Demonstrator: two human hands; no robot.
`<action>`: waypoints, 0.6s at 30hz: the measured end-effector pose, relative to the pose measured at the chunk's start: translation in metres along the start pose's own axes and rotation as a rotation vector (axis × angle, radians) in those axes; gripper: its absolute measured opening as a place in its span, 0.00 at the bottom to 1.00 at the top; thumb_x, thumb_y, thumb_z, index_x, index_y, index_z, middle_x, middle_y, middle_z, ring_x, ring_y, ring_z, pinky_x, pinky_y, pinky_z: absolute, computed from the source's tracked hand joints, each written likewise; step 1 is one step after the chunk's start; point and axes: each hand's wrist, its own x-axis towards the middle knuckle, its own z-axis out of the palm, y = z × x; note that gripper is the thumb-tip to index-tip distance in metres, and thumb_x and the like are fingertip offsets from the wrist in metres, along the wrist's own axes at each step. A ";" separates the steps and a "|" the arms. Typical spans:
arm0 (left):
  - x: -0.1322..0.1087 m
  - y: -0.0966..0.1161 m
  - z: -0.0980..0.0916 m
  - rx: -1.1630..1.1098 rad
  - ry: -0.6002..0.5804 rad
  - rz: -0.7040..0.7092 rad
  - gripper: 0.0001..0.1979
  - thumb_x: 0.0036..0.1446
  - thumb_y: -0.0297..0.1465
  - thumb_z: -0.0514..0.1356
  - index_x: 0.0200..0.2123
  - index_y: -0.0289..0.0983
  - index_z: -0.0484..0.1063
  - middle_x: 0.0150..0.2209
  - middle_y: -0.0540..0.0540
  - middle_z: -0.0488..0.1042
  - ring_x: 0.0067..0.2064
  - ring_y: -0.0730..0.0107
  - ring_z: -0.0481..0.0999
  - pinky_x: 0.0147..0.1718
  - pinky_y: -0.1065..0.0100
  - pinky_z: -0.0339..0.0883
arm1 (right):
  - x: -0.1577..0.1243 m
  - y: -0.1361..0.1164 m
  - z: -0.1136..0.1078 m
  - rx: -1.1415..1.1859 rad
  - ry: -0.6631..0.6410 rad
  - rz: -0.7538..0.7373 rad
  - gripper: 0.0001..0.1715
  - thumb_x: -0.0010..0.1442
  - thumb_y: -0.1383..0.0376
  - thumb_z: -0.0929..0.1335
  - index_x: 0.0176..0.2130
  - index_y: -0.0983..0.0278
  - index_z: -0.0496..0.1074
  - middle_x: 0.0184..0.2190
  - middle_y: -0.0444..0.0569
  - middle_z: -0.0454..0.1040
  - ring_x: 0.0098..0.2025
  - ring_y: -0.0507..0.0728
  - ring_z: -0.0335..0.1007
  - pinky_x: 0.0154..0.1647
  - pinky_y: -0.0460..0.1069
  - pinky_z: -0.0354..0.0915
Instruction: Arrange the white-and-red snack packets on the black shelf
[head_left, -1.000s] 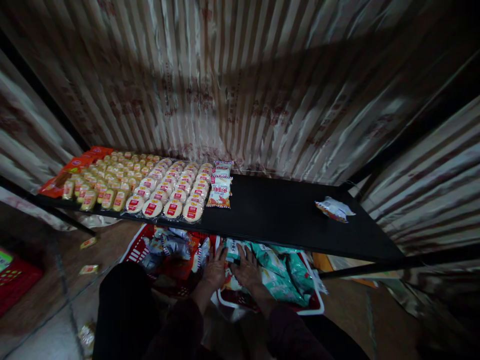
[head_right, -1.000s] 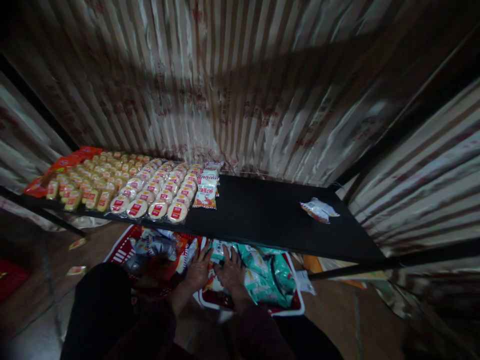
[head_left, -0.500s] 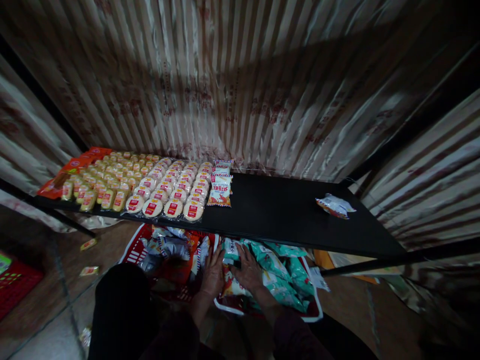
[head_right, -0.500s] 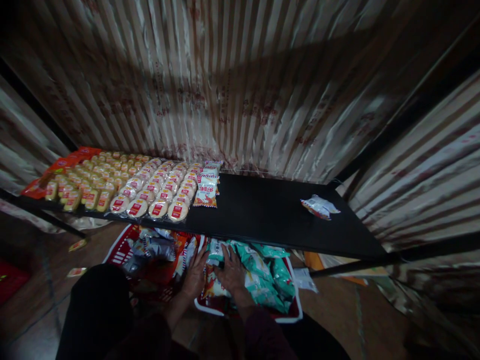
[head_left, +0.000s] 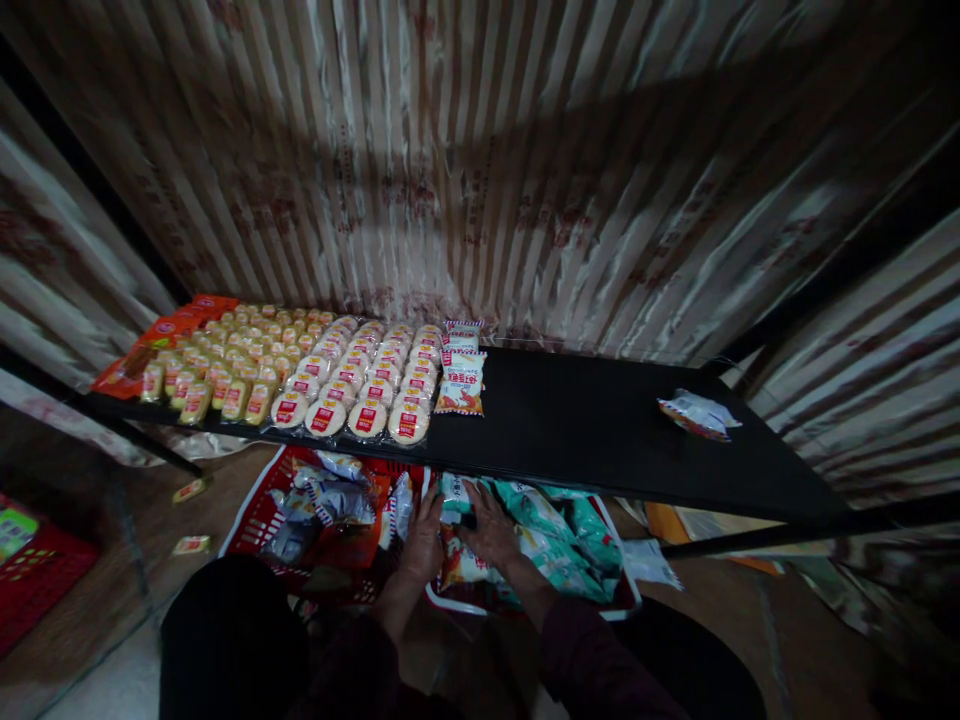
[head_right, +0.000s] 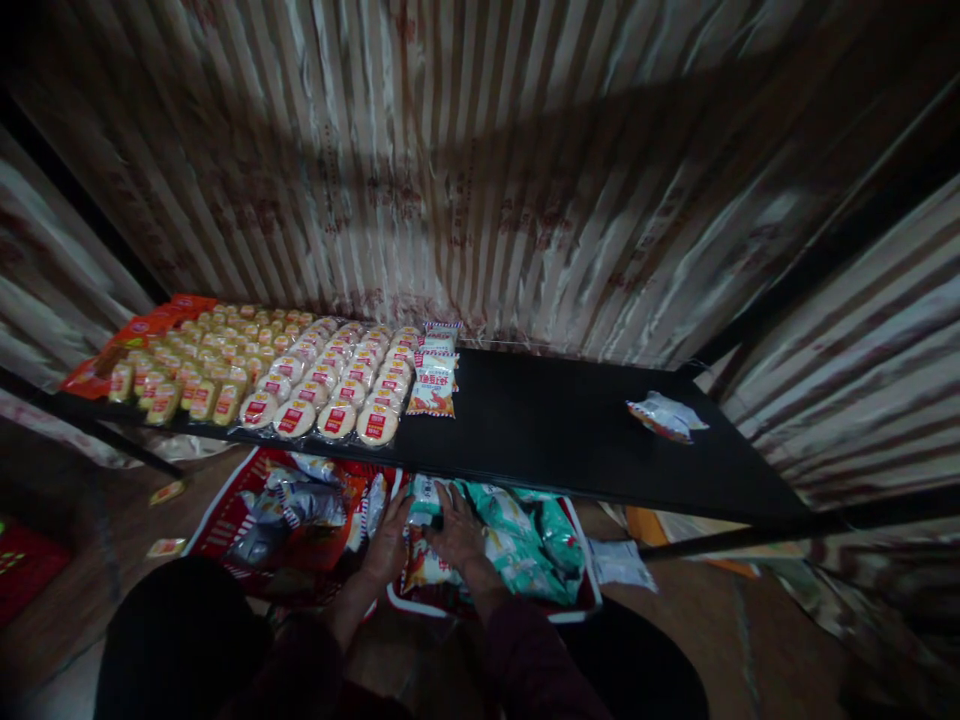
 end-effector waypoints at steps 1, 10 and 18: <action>0.000 0.000 0.000 -0.019 0.006 0.008 0.40 0.45 0.11 0.45 0.64 0.38 0.56 0.67 0.48 0.52 0.69 0.70 0.41 0.67 0.65 0.43 | -0.001 0.000 0.000 0.005 0.000 -0.003 0.48 0.54 0.59 0.67 0.67 0.52 0.44 0.69 0.48 0.43 0.68 0.62 0.44 0.62 0.58 0.50; 0.002 -0.003 -0.024 -0.075 0.044 0.058 0.40 0.44 0.12 0.44 0.62 0.36 0.59 0.68 0.47 0.47 0.68 0.69 0.45 0.66 0.65 0.45 | -0.004 -0.022 0.003 0.084 0.071 -0.102 0.46 0.54 0.64 0.66 0.67 0.55 0.46 0.69 0.49 0.46 0.69 0.58 0.42 0.65 0.54 0.46; 0.009 -0.023 -0.027 0.090 -0.074 0.009 0.41 0.45 0.13 0.48 0.66 0.33 0.50 0.69 0.44 0.42 0.69 0.66 0.37 0.67 0.62 0.35 | 0.008 -0.035 0.008 -0.002 -0.056 -0.082 0.47 0.53 0.65 0.66 0.67 0.56 0.44 0.68 0.51 0.46 0.69 0.60 0.41 0.65 0.56 0.47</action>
